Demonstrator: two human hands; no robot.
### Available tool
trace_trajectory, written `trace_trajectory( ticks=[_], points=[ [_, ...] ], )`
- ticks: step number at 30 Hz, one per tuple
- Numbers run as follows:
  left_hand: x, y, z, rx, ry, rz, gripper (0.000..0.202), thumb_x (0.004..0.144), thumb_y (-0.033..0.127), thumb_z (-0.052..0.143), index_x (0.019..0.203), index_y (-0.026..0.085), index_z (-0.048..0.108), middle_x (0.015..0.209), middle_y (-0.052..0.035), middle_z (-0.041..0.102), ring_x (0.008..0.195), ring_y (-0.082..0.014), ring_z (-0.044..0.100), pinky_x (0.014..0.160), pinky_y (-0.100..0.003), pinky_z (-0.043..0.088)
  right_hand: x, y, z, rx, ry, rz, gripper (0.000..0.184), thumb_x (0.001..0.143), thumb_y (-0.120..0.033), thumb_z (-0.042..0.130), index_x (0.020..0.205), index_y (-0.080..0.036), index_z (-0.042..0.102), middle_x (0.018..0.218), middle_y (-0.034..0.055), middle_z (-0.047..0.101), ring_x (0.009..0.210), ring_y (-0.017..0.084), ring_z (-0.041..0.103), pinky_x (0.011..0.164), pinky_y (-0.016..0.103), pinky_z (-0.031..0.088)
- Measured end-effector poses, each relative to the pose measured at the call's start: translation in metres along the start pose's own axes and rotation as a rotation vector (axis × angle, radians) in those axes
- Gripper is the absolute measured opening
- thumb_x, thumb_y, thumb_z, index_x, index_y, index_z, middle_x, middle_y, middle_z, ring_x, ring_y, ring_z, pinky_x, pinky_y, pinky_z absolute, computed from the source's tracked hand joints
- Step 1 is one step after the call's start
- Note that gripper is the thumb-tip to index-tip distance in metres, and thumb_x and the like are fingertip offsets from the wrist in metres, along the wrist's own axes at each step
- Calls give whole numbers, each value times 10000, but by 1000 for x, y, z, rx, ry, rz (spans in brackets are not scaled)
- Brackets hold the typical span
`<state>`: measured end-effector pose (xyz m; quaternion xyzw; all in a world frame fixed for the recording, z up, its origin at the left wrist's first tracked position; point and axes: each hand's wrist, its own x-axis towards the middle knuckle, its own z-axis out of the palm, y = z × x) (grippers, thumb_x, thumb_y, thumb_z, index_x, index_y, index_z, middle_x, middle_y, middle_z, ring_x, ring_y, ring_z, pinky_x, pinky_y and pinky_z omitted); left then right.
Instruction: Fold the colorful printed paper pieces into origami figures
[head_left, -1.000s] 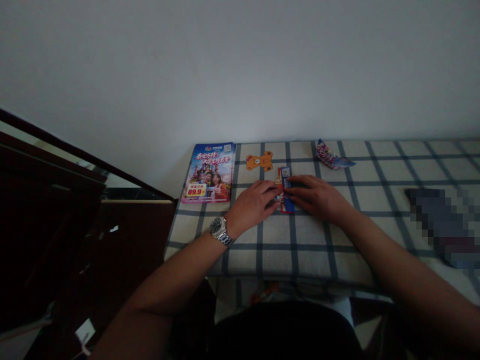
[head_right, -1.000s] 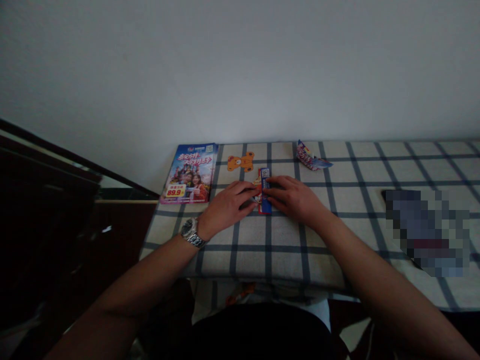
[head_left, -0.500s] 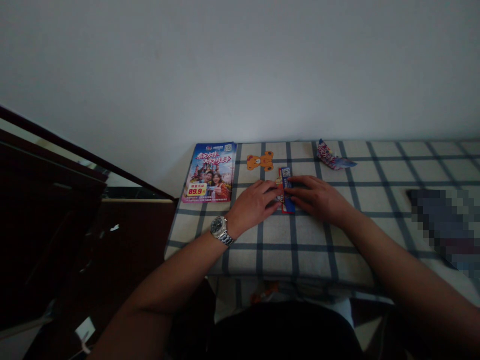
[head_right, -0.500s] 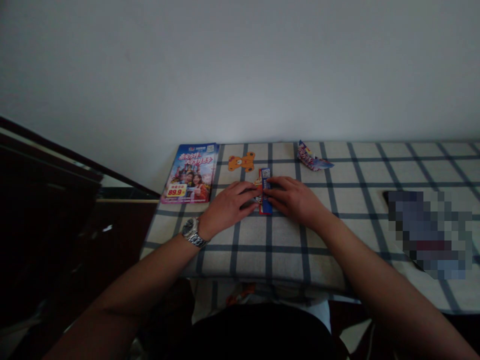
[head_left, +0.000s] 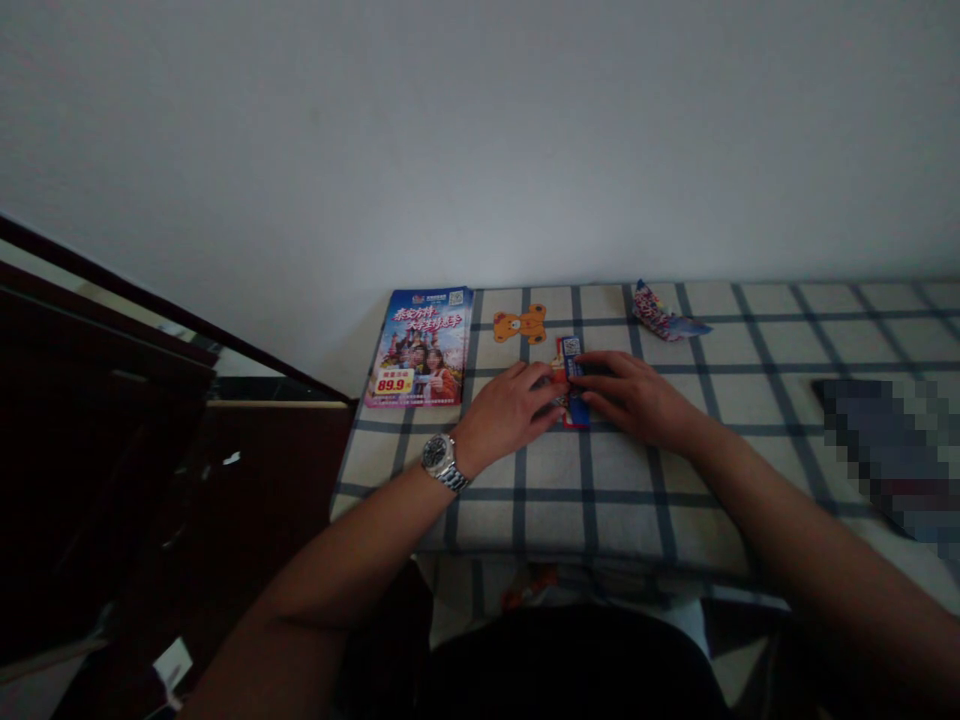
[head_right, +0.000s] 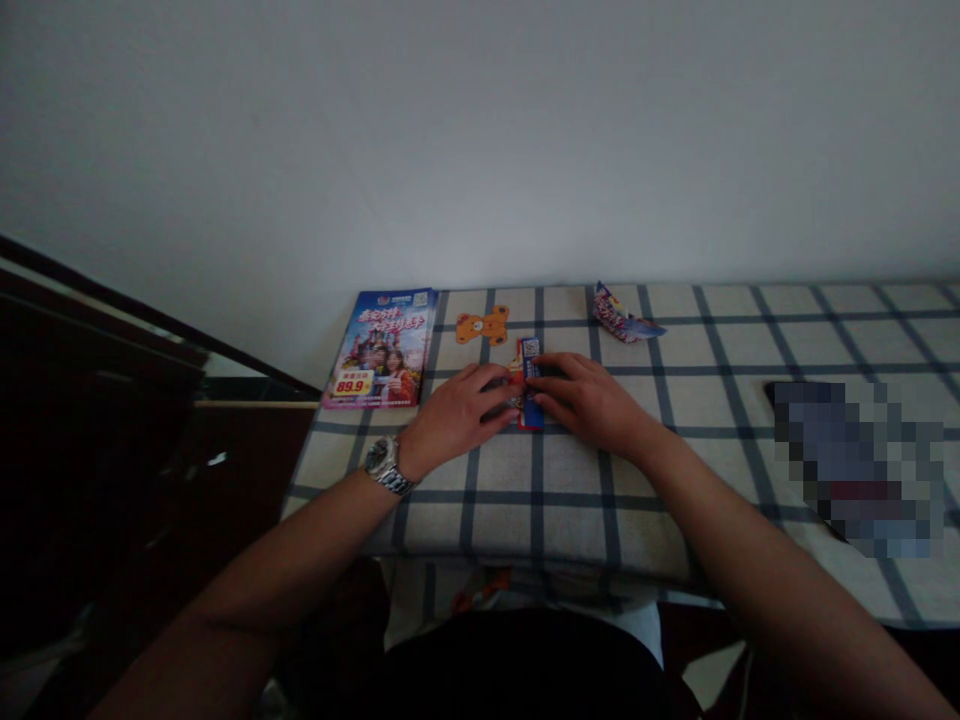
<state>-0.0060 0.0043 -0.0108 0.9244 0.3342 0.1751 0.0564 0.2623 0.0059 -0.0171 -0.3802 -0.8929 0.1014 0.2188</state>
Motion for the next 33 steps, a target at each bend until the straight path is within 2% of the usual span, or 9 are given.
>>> trace_trajectory(
  ticks=[4,9,17,23,33],
  points=[
    [0,-1,0,-2,1,3,312,1074,369,567,1328,215,663,1333,-96,608,1150,-258,602,979,-441,578,0,1,1,-1,-3,-9,353,1057,-329,559,1358,-249,725,1465,151,627,1321,338,624,1101,576,535],
    [1,-1,-1,-7,-4,-1,286,1077,336,556,1300,197,669,1305,-95,627,1148,-256,615,971,-431,587,1,-1,1,-31,-14,-14,365,1065,-344,544,1358,-223,725,1474,166,618,1338,348,611,1108,580,523],
    [0,-1,0,-18,14,7,294,1082,340,546,1304,201,680,1301,-95,643,1147,-256,625,956,-430,596,3,-3,0,-45,-17,-13,353,1058,-334,557,1353,-245,730,1461,153,638,1329,347,614,1100,586,525],
    [-1,-2,2,-50,42,-16,306,1085,343,548,1296,167,680,1301,-93,668,1138,-244,643,990,-424,596,3,-3,0,-62,-29,-20,363,1061,-339,556,1358,-225,729,1463,159,638,1326,346,611,1105,581,521],
    [0,-3,6,-81,79,-29,300,1084,324,551,1297,158,684,1305,-87,690,1153,-232,657,1026,-421,594,3,-3,0,-76,-11,-46,356,1042,-322,588,1363,-260,730,1438,129,679,1301,341,635,1099,590,538]
  ],
)
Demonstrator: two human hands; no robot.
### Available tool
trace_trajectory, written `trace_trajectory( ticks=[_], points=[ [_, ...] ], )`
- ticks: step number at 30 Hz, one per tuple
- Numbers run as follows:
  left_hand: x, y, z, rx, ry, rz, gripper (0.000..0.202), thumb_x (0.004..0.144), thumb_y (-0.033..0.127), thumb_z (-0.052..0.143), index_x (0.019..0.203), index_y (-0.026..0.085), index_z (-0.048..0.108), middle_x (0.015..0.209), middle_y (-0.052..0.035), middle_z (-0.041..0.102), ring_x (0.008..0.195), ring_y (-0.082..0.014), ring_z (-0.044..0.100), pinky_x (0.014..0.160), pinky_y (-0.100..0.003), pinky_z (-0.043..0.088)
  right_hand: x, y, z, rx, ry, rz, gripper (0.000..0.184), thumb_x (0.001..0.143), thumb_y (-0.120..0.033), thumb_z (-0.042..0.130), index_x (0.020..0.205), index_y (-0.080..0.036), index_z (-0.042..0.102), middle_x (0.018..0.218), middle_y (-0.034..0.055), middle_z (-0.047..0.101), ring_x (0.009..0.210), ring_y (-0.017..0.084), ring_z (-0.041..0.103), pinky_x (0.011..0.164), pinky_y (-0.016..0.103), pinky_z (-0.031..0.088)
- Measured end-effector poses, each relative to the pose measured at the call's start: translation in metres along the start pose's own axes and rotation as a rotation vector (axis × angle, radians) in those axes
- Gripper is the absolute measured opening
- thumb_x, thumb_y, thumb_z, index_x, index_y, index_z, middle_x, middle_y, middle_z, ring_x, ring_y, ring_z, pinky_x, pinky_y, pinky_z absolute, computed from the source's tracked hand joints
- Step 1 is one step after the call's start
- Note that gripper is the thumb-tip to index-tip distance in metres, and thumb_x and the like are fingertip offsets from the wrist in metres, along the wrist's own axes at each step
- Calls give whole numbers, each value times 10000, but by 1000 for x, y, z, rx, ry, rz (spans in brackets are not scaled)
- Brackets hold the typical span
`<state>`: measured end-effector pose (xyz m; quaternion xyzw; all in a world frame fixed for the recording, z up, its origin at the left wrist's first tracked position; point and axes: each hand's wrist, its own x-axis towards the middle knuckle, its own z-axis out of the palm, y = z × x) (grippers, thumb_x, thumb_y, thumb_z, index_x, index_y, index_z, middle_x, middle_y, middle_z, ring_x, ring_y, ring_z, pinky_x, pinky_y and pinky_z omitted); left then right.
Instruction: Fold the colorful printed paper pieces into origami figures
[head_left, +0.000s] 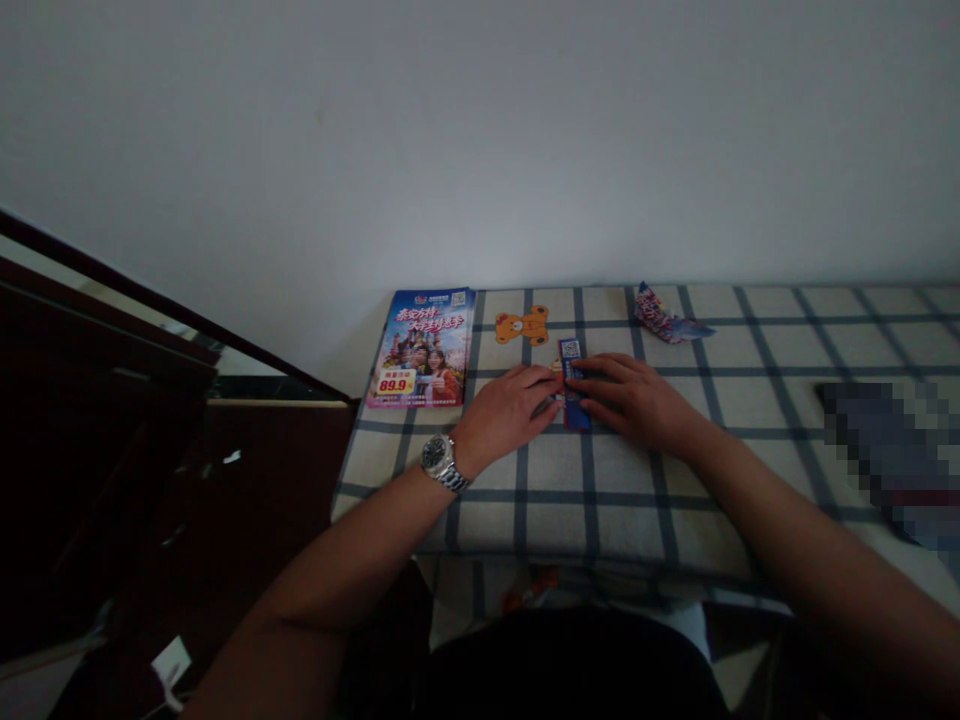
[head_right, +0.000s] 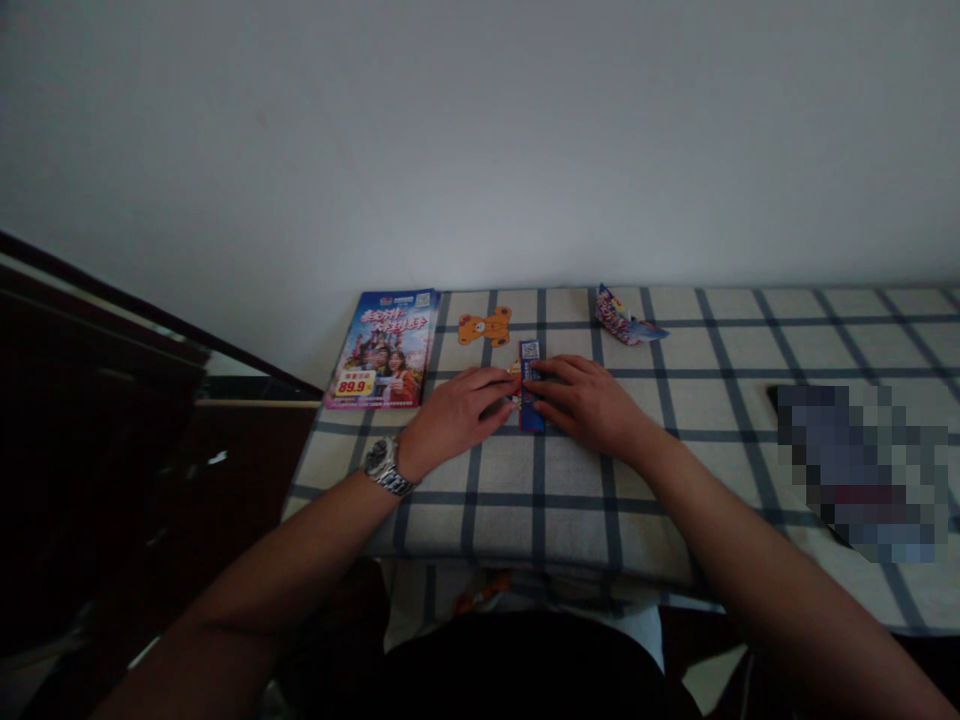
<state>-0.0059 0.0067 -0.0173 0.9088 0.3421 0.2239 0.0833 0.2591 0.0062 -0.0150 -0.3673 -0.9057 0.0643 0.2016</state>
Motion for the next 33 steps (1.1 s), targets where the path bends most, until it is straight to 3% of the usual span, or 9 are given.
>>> trace_trajectory(
  ticks=[9,22,33],
  points=[
    [0,1,-1,-20,8,-16,282,1080,312,559,1271,161,702,1302,-79,706,1147,-231,667,1025,-424,596,-1,0,-1,-15,-17,-11,352,1046,-325,587,1342,-206,734,1451,148,677,1327,349,628,1116,579,534],
    [-1,1,-2,-7,-8,-11,292,1084,316,546,1291,171,691,1312,-91,687,1168,-232,656,1017,-408,595,-1,-1,0,-5,-16,9,358,1039,-338,595,1363,-253,720,1453,132,659,1333,340,608,1110,575,523],
    [0,5,-10,71,-88,22,321,1081,392,552,1295,218,716,1306,-94,641,1141,-248,636,956,-418,601,-1,2,3,12,-32,37,373,1042,-385,592,1372,-241,692,1459,129,649,1330,345,596,1104,570,511]
  ],
)
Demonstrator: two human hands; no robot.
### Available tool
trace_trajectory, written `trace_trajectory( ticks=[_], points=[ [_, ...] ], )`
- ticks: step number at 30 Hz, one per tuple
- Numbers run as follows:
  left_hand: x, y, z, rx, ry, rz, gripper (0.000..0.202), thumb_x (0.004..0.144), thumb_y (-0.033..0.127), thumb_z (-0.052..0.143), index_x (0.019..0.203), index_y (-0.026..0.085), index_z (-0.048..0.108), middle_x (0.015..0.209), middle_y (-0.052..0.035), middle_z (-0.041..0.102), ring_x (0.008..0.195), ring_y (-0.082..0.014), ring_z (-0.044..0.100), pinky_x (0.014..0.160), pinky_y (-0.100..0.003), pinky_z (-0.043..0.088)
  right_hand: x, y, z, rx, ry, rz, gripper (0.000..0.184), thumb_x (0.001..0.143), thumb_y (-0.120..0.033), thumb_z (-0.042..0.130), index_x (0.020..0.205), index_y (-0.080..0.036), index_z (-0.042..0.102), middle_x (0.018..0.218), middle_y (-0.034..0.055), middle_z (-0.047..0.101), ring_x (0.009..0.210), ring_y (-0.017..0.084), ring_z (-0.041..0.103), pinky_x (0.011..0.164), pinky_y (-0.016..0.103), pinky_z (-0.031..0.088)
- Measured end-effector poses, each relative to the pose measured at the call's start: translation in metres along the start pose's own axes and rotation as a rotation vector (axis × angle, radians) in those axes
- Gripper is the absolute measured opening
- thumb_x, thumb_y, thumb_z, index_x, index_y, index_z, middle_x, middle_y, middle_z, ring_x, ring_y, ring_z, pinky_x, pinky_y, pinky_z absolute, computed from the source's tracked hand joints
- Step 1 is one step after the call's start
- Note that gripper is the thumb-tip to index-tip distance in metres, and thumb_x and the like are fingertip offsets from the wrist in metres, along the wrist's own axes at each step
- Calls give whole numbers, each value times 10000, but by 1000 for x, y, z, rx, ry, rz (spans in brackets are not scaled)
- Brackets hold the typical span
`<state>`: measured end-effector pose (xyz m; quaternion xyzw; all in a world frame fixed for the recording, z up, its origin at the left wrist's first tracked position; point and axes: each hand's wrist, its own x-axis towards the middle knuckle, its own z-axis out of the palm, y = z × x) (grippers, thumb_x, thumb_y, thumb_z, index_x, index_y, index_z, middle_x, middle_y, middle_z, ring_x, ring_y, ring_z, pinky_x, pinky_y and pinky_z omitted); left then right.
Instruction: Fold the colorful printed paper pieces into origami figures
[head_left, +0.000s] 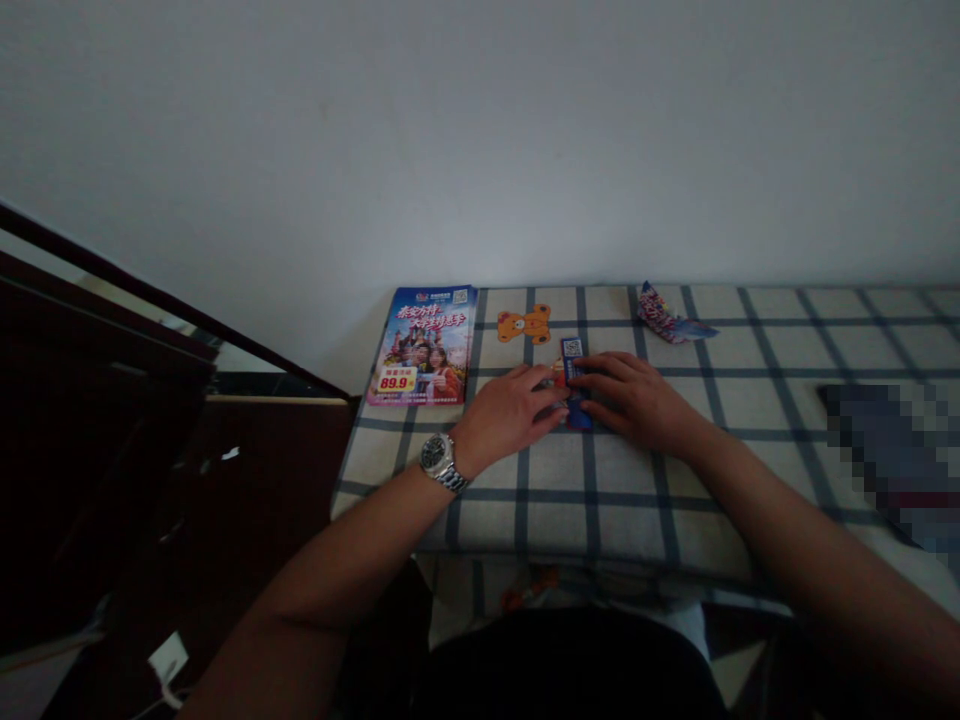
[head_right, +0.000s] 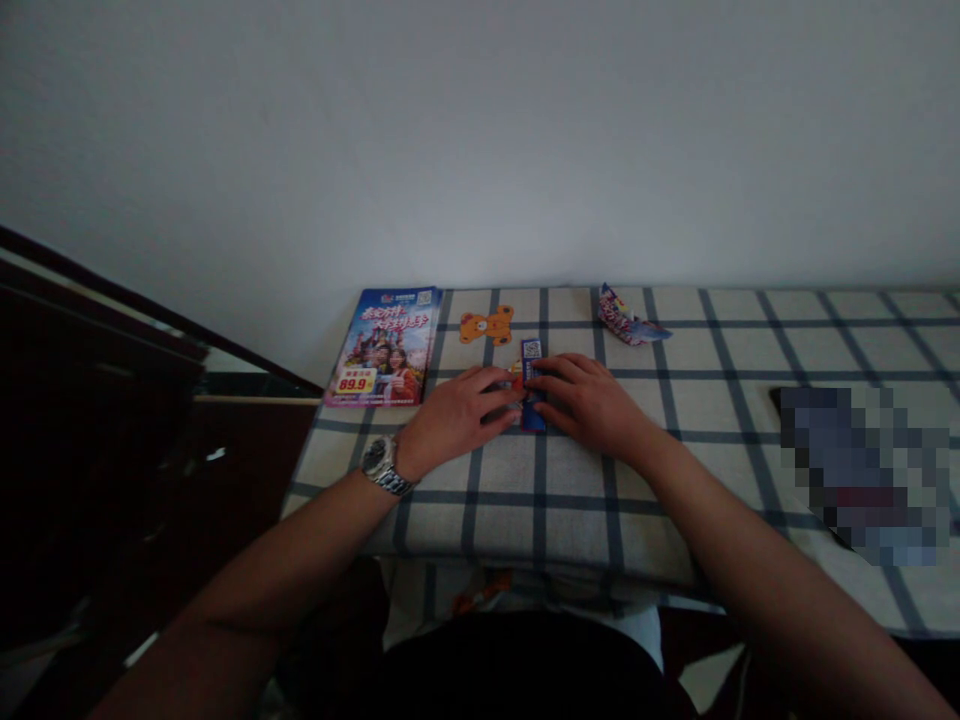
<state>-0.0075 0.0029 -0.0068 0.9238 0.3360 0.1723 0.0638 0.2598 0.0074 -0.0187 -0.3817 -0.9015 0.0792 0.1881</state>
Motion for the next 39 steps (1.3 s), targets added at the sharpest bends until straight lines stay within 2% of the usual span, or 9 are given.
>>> trace_trajectory(
  ticks=[9,15,23,39],
  points=[
    [0,1,-2,17,-9,1,322,1087,384,538,1299,216,712,1264,-94,655,1109,-236,647,907,-385,602,0,-1,0,-46,13,-24,388,1053,-376,573,1384,-213,694,1448,146,657,1309,353,609,1093,573,517],
    [-1,0,-7,-10,-37,30,336,1087,433,539,1302,251,722,1342,-88,637,1143,-233,647,941,-389,598,-1,0,-1,-61,6,-33,380,1044,-363,593,1367,-209,720,1442,149,669,1306,356,617,1094,577,530],
    [-1,-1,-7,-23,-58,15,335,1090,425,535,1315,255,715,1314,-76,644,1153,-232,652,970,-395,595,-1,0,1,-80,13,-32,385,1050,-377,581,1366,-215,727,1457,142,659,1320,356,611,1099,569,531],
    [-1,-4,-6,-2,-57,28,291,1079,306,545,1318,265,705,1277,-57,652,1136,-221,650,967,-383,596,0,-2,0,-45,22,-23,385,1033,-368,608,1369,-226,731,1453,154,661,1310,360,614,1086,588,536]
  ],
)
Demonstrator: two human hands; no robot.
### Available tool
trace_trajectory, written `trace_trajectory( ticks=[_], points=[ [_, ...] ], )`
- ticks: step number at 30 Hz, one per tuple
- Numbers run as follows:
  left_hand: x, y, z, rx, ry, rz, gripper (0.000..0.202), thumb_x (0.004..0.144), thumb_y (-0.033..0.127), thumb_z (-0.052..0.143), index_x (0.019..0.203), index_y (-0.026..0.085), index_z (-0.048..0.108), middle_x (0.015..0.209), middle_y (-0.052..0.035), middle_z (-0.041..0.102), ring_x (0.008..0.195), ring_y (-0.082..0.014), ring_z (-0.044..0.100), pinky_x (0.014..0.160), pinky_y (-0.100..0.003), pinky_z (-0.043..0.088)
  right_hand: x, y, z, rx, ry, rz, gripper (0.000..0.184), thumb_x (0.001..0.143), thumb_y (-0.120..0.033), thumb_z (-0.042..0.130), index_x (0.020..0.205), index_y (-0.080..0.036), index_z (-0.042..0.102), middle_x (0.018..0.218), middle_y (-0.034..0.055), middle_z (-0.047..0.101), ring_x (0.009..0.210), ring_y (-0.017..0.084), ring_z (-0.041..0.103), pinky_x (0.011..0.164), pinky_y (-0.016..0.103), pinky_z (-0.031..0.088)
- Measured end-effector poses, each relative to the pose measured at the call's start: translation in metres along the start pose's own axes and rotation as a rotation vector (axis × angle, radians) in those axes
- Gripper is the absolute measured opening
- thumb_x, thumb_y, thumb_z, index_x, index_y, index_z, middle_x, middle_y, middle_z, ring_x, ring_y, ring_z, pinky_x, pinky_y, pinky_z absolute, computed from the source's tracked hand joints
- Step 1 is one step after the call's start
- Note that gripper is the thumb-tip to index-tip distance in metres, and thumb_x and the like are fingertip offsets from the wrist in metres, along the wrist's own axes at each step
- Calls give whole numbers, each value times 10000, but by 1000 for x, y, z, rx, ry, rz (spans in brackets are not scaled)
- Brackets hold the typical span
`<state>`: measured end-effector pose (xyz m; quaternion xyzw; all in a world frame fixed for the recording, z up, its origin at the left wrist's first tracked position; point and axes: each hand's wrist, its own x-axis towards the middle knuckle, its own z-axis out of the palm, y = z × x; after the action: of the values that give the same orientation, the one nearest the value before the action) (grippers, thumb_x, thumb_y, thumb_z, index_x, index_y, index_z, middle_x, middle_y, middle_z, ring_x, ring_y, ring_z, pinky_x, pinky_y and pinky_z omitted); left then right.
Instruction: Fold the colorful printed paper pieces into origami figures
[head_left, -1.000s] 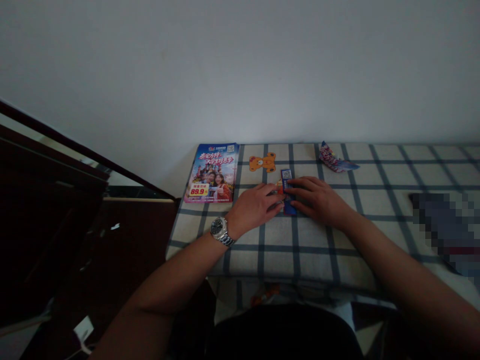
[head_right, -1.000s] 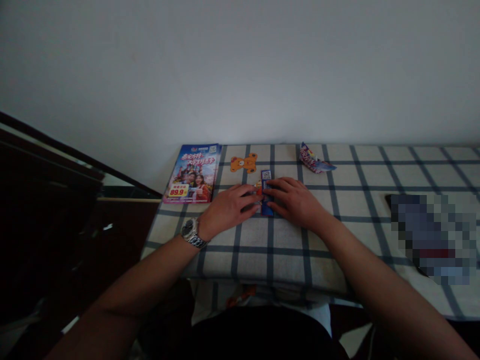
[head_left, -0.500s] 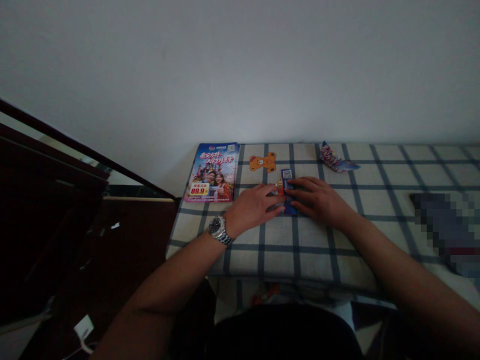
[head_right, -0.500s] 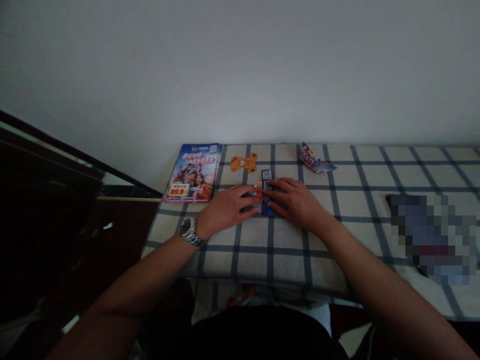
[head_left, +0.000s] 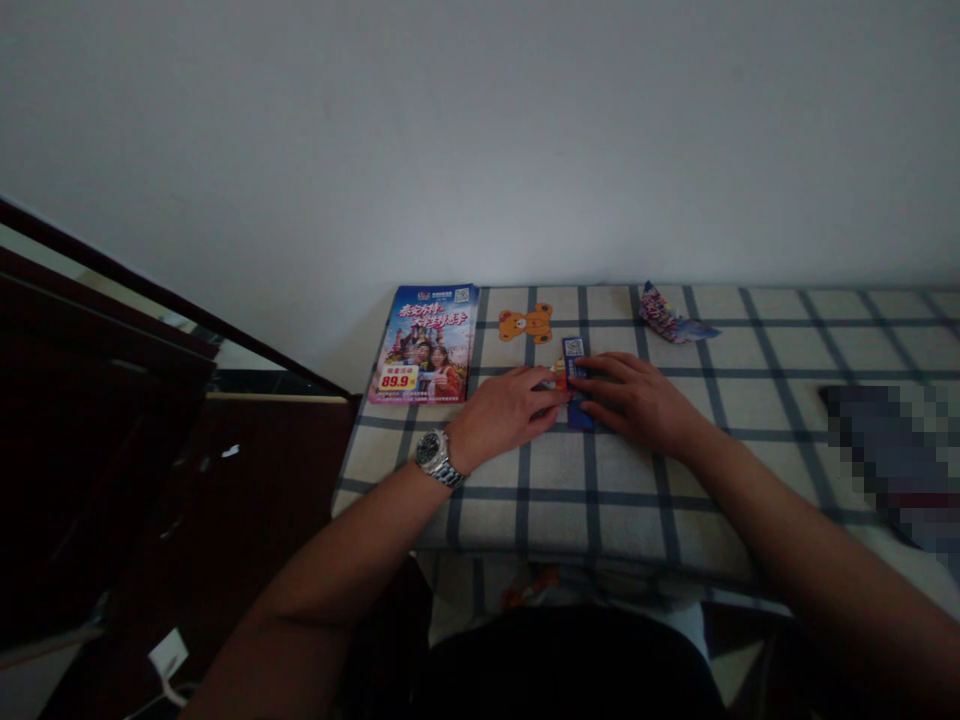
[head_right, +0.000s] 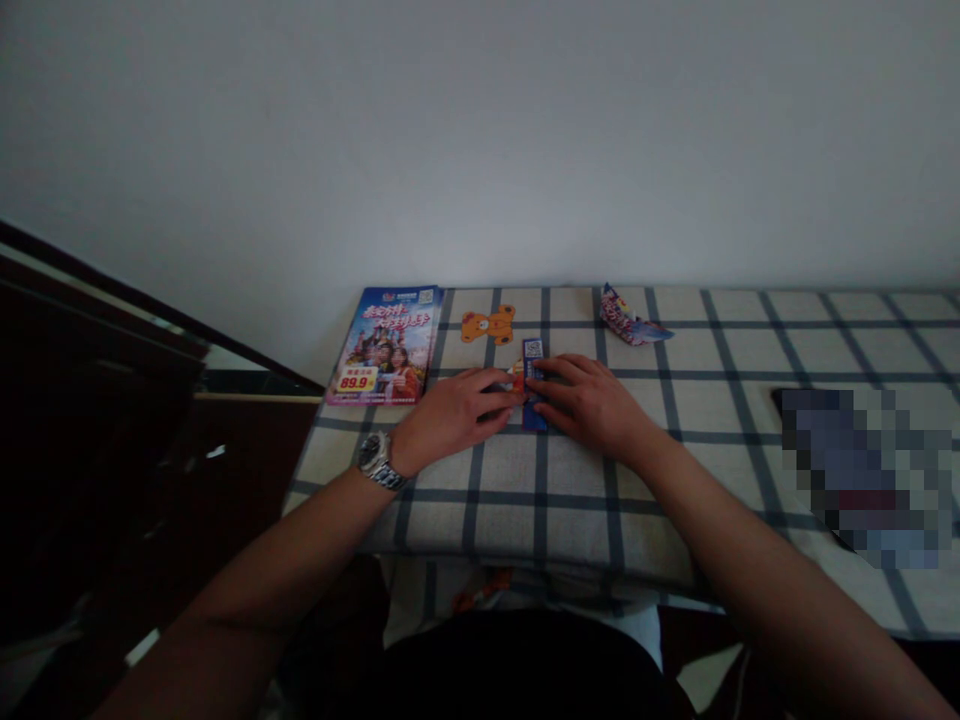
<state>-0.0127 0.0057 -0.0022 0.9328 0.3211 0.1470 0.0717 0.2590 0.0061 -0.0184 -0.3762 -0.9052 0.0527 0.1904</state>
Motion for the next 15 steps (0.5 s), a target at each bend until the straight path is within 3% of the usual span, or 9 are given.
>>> trace_trajectory(
  ticks=[15],
  points=[
    [0,-1,2,-10,14,17,296,1076,296,540,1319,255,704,1289,-68,654,1144,-219,657,969,-384,596,1,-2,-1,-33,8,-11,382,1044,-370,590,1352,-200,739,1442,163,664,1299,361,621,1081,574,540]
  ],
)
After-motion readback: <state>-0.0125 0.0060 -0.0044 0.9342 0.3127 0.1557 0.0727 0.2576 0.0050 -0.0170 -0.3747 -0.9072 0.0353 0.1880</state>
